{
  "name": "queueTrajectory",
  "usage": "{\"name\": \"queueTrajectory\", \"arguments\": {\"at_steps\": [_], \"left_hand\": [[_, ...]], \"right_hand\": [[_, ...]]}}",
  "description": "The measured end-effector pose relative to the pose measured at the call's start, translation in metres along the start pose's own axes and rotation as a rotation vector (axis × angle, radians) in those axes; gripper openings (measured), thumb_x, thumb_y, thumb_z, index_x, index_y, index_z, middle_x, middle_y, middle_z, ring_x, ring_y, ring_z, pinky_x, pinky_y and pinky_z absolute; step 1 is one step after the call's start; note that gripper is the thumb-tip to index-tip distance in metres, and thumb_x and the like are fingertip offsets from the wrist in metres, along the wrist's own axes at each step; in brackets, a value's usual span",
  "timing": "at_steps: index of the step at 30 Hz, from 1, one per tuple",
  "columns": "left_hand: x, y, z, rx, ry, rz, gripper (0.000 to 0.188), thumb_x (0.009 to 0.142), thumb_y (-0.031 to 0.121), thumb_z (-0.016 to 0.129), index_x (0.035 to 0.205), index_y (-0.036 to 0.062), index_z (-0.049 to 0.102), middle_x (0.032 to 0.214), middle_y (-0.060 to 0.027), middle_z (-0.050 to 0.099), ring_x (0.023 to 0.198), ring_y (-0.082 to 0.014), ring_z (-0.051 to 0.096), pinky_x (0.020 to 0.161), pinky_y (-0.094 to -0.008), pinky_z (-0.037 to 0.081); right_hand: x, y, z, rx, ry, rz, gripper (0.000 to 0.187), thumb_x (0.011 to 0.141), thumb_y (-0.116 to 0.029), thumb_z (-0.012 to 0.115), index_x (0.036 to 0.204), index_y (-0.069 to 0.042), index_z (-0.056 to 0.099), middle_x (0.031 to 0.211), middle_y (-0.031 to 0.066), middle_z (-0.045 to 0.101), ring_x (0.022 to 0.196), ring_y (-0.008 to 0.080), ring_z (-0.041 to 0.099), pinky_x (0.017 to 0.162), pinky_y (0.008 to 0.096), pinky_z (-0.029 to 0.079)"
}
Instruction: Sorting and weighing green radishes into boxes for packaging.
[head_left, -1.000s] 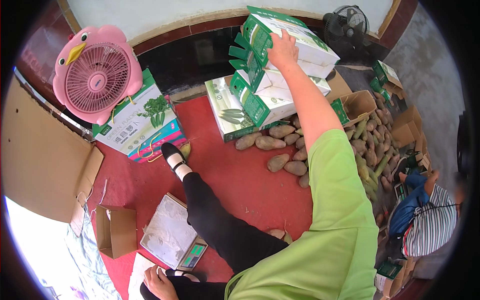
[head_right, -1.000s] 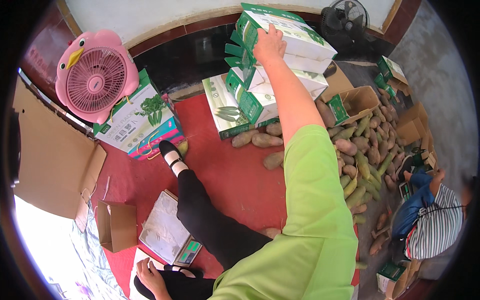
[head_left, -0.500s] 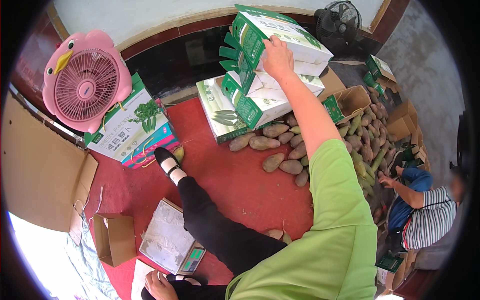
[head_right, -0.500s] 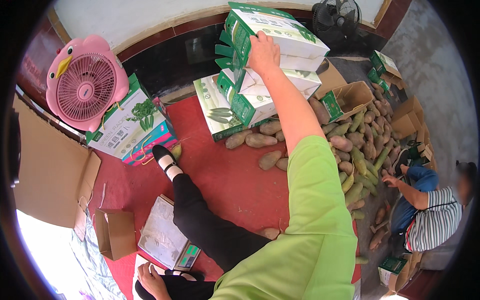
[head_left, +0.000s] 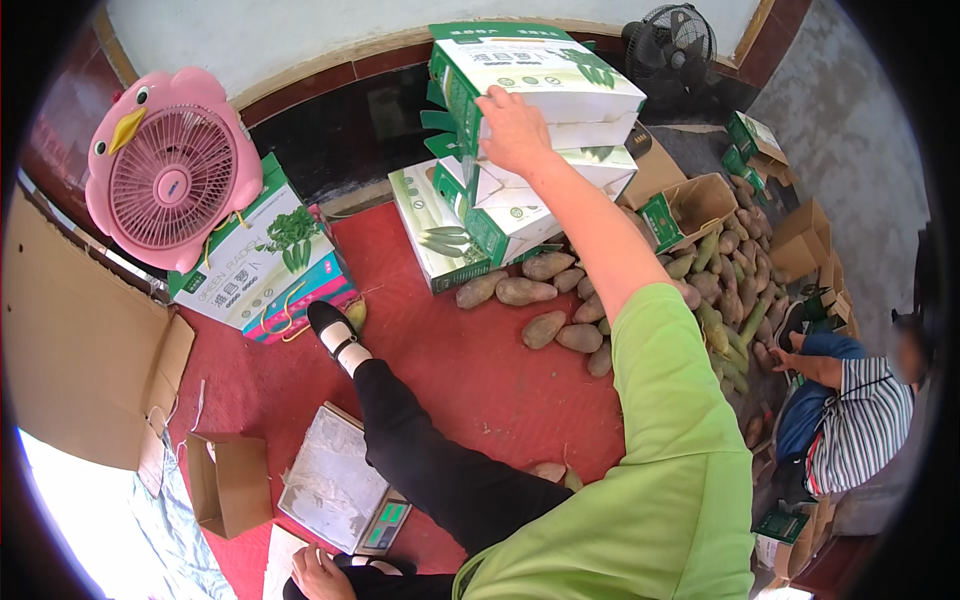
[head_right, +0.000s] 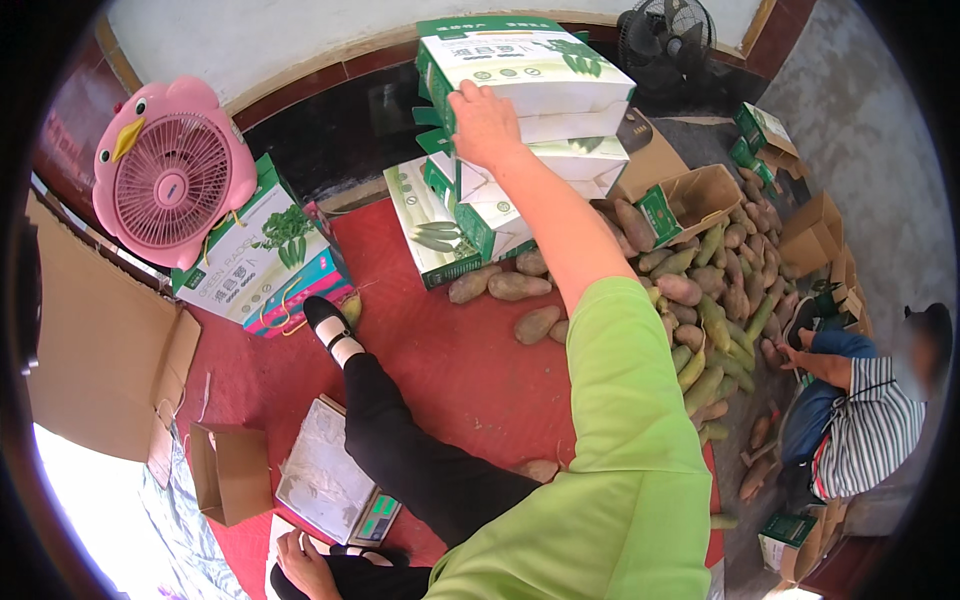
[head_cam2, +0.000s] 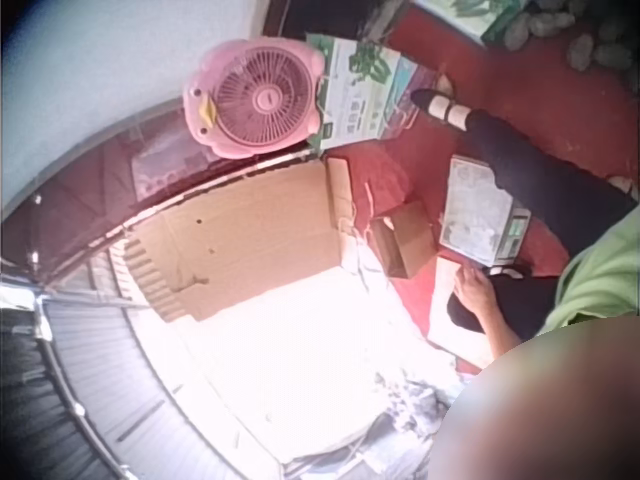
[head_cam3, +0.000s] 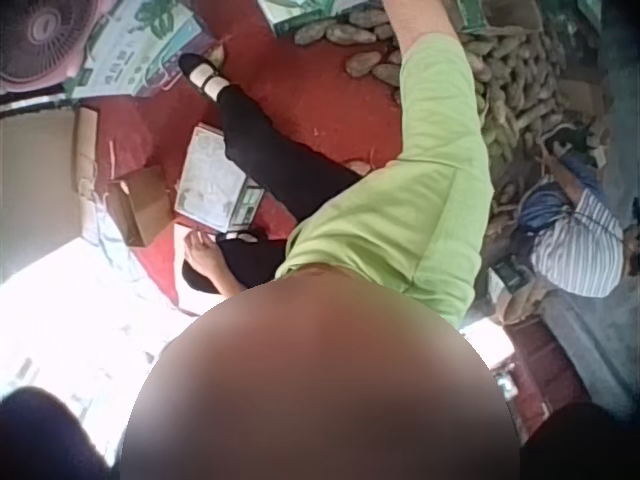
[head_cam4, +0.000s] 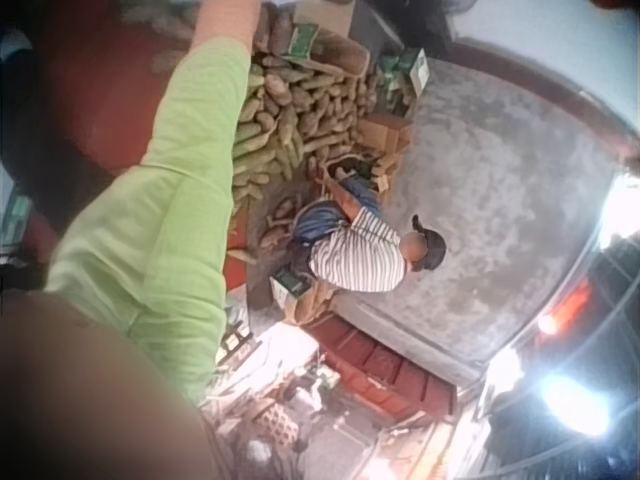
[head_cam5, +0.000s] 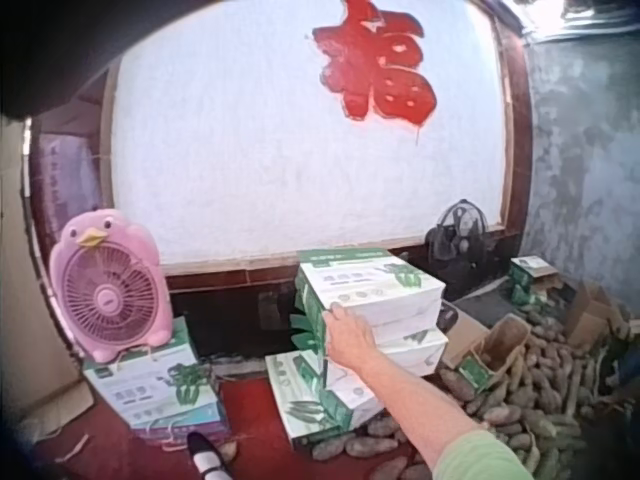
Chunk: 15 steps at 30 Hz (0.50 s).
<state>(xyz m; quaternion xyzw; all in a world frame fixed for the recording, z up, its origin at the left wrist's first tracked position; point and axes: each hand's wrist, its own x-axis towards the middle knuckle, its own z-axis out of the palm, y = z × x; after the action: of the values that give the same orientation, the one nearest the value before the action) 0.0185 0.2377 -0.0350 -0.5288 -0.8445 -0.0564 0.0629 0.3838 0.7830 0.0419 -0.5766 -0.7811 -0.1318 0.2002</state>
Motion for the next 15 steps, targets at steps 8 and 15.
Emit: {"name": "queueTrajectory", "arguments": {"at_steps": [8,15], "left_hand": [[-0.002,-0.002,0.004,0.009,-0.039,0.005,0.024,0.089,0.026,0.055,0.097,0.0067,0.067,0.095,-0.0116,0.064,0.082,-0.0316,0.062,0.070,-0.0418,0.049],[0.004,0.002,0.006,-0.008,-0.049,-0.014,0.026,0.091,0.028,0.054,0.098,0.0074,0.068,0.095,-0.0125,0.064,0.081,-0.0327,0.062,0.068,-0.0429,0.050]], "right_hand": [[0.012,-0.008,0.014,0.018,0.061,-0.011,0.050,0.071,-0.022,0.077,0.114,-0.010,0.055,0.116,0.0066,0.050,0.111,0.0256,0.051,0.085,0.0439,0.046],[0.011,0.004,0.020,0.099,0.079,0.009,0.068,0.071,-0.020,0.075,0.132,-0.012,0.047,0.131,0.0082,0.047,0.115,0.0290,0.050,0.090,0.0432,0.046]]}}
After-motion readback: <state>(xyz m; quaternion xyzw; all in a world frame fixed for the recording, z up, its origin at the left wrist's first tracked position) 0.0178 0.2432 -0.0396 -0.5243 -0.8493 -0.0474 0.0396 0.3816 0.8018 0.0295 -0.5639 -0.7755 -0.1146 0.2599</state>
